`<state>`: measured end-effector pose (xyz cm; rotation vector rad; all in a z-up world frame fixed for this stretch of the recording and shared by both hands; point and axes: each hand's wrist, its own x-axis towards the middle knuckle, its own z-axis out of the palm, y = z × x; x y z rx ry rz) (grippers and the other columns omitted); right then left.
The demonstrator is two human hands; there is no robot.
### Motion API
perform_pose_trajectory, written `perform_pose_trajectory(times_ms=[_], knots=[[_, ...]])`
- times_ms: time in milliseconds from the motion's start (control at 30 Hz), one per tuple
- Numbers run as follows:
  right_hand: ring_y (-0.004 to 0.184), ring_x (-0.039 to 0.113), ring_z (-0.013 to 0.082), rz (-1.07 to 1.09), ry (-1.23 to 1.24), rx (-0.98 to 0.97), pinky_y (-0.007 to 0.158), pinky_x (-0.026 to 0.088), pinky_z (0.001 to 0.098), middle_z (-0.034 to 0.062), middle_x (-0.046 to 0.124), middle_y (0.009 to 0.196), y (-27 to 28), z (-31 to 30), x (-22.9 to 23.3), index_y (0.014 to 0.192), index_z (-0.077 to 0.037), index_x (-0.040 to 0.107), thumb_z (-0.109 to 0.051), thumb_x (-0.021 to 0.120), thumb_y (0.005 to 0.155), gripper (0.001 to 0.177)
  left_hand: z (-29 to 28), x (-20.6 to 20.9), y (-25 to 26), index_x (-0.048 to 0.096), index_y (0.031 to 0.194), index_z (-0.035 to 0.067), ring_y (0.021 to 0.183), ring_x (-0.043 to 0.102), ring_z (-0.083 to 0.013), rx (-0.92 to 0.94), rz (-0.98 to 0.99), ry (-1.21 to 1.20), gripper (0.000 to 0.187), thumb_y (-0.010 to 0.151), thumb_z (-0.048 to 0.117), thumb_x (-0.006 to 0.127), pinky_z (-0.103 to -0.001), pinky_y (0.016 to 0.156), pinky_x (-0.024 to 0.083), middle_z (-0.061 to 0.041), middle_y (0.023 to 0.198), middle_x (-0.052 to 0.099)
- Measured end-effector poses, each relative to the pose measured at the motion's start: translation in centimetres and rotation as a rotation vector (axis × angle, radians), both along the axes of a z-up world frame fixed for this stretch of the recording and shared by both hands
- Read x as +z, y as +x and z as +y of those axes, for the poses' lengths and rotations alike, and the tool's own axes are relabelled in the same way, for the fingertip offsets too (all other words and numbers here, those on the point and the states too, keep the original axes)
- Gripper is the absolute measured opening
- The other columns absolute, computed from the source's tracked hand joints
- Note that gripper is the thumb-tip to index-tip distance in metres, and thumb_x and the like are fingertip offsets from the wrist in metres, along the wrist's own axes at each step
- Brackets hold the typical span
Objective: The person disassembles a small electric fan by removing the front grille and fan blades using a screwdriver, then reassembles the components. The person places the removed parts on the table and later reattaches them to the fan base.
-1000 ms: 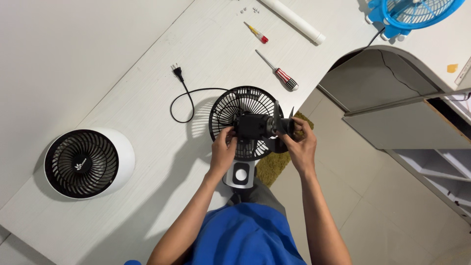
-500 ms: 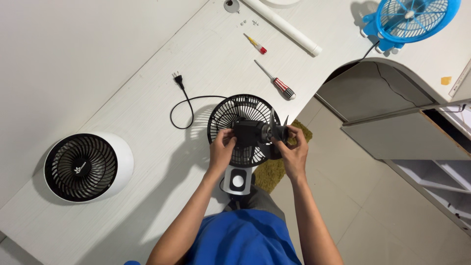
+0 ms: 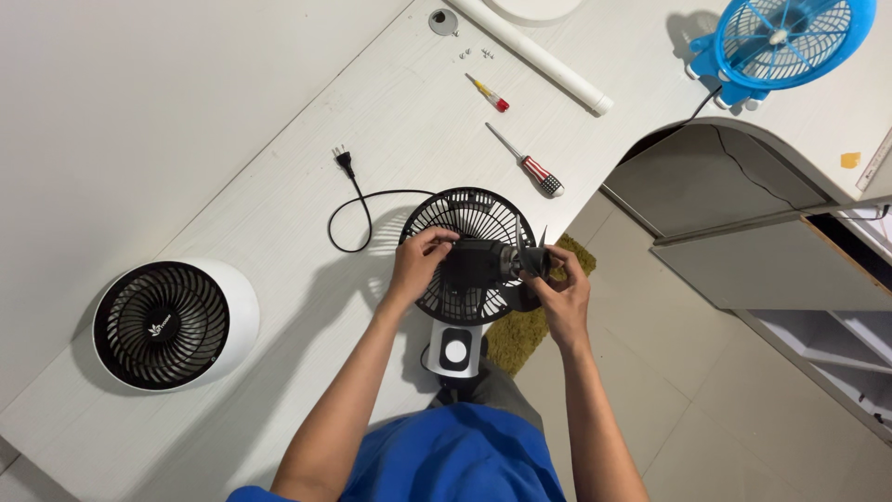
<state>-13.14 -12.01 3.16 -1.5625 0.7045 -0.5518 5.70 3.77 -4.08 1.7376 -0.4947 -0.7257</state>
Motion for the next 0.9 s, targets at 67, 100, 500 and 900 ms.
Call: perform_pose_trajectory(times_ms=[67, 100, 500, 900], knots=[[0.097, 0.072, 0.0202, -0.017, 0.007, 0.021, 0.08, 0.067, 0.0316, 0.0106, 0.064, 0.114, -0.2, -0.3, -0.1, 0.128, 0.001, 0.059, 0.0, 0.076, 0.085, 0.046, 0.2, 0.6, 0.4, 0.077, 0.109, 0.014, 0.097, 0.075, -0.0149, -0.056, -0.062, 0.059, 0.017, 0.095, 0.014, 0.067, -0.03, 0.086, 0.061, -0.002, 0.107, 0.078], [0.098, 0.072, 0.0201, -0.027, 0.008, 0.029, 0.083, 0.066, 0.0315, 0.0108, 0.064, 0.114, -0.2, -0.5, -0.1, 0.128, 0.002, 0.06, 0.0, 0.076, 0.086, 0.046, 0.2, 1.0, 0.6, 0.077, 0.108, 0.014, 0.096, 0.075, -0.0153, -0.087, -0.094, 0.087, 0.016, 0.094, 0.015, 0.069, -0.031, 0.085, 0.061, -0.001, 0.107, 0.078], [0.1, 0.073, 0.023, 0.035, -0.007, 0.088, 0.082, 0.069, 0.0357, 0.0134, 0.066, 0.112, 0.0, -1.3, 0.0, 0.128, 0.0, 0.06, 0.001, 0.074, 0.083, 0.047, 0.4, 3.9, 3.0, 0.07, 0.093, 0.007, 0.11, 0.065, -0.0221, -0.381, -0.386, 0.088, 0.008, 0.089, 0.014, 0.071, -0.04, 0.096, 0.052, -0.005, 0.114, 0.065], [0.099, 0.073, 0.0204, 0.086, -0.046, 0.132, 0.081, 0.067, 0.0323, 0.0091, 0.07, 0.109, 0.1, -1.7, 0.4, 0.128, -0.004, 0.064, -0.007, 0.078, 0.082, 0.049, 0.9, 2.2, 3.4, 0.062, 0.1, 0.007, 0.11, 0.065, -0.0241, -0.532, -0.377, 0.192, 0.014, 0.096, 0.02, 0.064, -0.043, 0.095, 0.051, -0.006, 0.109, 0.064]])
